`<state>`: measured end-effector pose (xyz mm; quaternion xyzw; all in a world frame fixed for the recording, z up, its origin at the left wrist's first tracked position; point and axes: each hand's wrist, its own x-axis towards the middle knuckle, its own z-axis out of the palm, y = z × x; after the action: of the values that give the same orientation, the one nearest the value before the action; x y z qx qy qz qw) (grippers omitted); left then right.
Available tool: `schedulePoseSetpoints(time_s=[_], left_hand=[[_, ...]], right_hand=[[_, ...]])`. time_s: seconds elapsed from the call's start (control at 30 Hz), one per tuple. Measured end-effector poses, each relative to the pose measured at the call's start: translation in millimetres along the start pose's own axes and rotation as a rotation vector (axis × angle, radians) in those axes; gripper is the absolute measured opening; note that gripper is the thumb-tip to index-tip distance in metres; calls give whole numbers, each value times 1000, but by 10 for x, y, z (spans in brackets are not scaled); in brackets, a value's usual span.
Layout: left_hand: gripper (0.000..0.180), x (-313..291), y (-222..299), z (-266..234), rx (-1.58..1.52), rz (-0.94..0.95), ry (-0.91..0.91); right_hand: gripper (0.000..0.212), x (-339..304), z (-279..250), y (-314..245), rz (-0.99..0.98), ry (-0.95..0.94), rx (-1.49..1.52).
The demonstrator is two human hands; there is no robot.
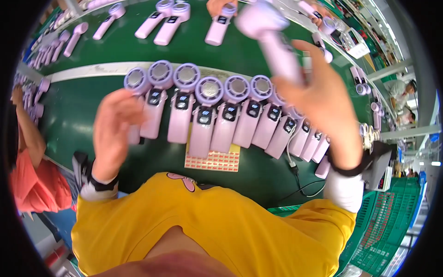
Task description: The person tests pink handheld fans by picking them up from a conveyor belt, pressing a button to cycle through speed settings on a digital display, and placing them back. This process is repeated for multiple fans, sometimes handling two at once, while occasionally plugging in a charging cable to check the connection.
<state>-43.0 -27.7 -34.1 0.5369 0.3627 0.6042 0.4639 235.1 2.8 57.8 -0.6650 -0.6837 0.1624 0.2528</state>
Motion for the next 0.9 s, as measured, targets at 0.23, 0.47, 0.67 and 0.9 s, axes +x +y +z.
schedulePoseSetpoints(time_s=[0.23, 0.47, 0.67, 0.9], left_hand=[[43, 269, -27, 67, -262, -189, -373], [46, -55, 225, -337, -245, -135, -128], [49, -109, 109, -587, -257, -117, -176], [52, -183, 91, -652, -278, -187, -179]], right_hand=[[55, -529, 1058, -737, -566, 64, -80], [36, -526, 856, -735, -625, -47, 28], [24, -593, 747, -698, -437, -44, 157], [21, -625, 732, -720, -449, -65, 92]])
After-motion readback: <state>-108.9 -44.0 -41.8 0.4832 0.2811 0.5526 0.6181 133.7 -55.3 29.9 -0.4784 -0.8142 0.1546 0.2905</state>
